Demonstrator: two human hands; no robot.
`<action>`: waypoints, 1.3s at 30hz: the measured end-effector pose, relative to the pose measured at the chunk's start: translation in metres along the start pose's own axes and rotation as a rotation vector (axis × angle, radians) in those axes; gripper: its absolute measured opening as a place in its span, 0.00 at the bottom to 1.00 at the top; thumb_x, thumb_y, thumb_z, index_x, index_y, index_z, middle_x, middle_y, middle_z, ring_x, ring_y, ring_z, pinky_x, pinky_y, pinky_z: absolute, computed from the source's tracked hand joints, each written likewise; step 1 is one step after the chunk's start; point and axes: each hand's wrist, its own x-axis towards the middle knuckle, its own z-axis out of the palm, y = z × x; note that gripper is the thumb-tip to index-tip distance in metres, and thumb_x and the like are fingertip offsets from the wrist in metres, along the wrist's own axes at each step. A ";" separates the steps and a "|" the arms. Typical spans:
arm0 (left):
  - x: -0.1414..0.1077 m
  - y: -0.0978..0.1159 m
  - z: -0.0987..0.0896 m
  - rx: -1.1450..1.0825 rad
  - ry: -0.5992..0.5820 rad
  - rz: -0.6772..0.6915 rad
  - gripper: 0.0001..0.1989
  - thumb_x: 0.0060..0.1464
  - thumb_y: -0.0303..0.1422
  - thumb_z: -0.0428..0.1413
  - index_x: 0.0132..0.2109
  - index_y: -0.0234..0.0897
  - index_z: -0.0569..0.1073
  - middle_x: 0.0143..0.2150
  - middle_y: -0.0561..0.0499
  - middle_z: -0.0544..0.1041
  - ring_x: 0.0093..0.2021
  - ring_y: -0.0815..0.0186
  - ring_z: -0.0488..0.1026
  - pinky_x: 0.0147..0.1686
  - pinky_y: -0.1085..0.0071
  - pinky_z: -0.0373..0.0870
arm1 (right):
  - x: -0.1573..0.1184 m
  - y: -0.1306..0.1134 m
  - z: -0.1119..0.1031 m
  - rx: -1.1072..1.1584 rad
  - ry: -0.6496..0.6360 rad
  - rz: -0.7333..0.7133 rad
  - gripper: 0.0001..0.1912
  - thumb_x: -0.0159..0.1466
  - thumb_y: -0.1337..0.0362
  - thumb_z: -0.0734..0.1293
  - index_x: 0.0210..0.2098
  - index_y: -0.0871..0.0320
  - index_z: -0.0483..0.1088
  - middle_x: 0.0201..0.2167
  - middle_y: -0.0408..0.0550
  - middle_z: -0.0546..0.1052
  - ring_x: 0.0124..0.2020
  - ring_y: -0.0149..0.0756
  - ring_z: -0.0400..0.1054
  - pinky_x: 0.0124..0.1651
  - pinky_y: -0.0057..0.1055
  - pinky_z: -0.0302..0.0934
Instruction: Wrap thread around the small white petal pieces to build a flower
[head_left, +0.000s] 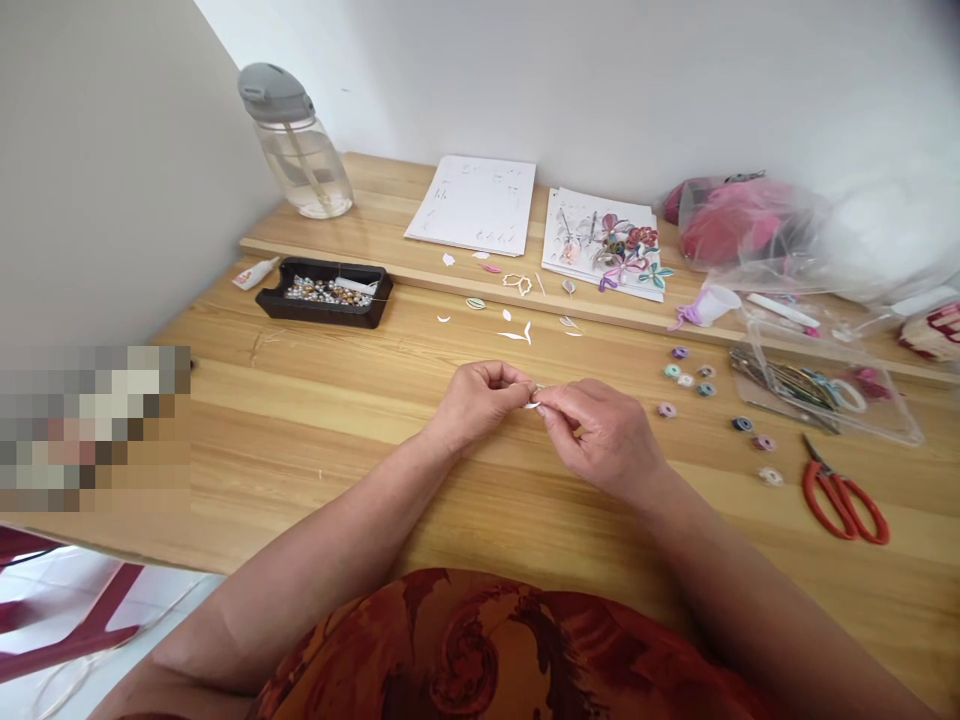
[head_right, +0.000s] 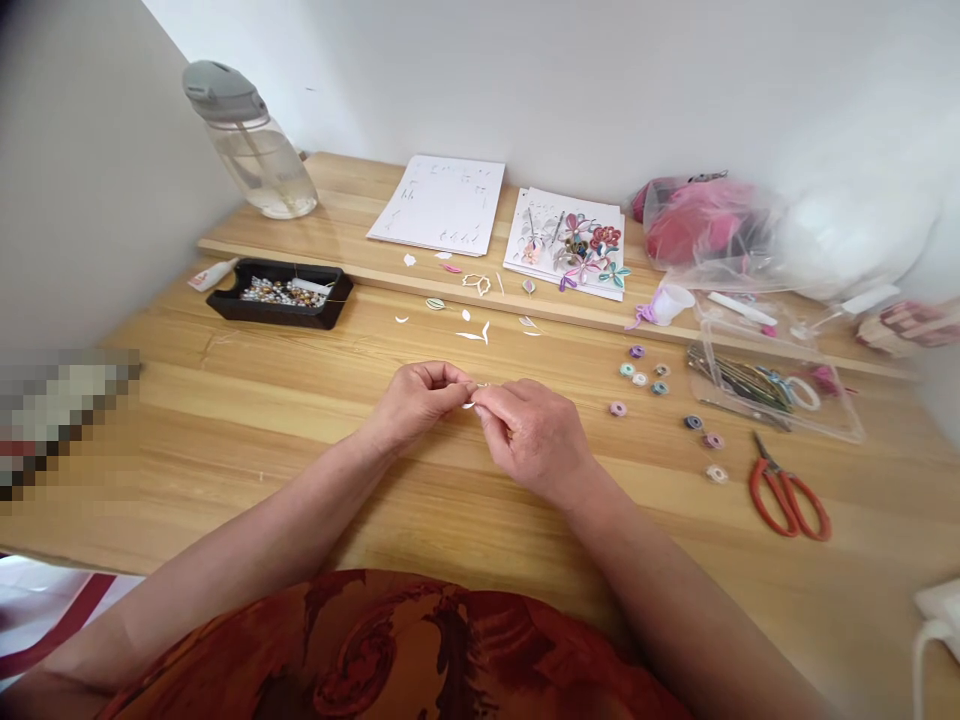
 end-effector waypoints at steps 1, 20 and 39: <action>0.000 0.000 0.000 0.009 -0.011 -0.001 0.08 0.43 0.35 0.64 0.29 0.34 0.77 0.27 0.52 0.77 0.25 0.72 0.67 0.28 0.74 0.62 | 0.000 0.000 -0.001 0.072 -0.002 0.052 0.08 0.64 0.68 0.63 0.37 0.55 0.75 0.27 0.46 0.75 0.29 0.34 0.67 0.35 0.30 0.59; -0.006 0.004 0.000 0.066 -0.142 -0.049 0.12 0.45 0.39 0.63 0.30 0.33 0.76 0.25 0.53 0.73 0.24 0.73 0.62 0.26 0.74 0.56 | 0.015 0.016 0.000 0.808 -0.018 0.630 0.12 0.58 0.56 0.70 0.27 0.59 0.71 0.19 0.38 0.63 0.19 0.24 0.49 0.21 0.26 0.44; 0.000 0.002 0.001 -0.181 0.036 0.007 0.13 0.42 0.38 0.66 0.28 0.33 0.74 0.23 0.56 0.71 0.21 0.76 0.59 0.25 0.74 0.55 | 0.004 0.004 0.027 0.939 0.020 0.771 0.14 0.55 0.55 0.73 0.30 0.59 0.72 0.17 0.39 0.68 0.16 0.23 0.53 0.19 0.25 0.45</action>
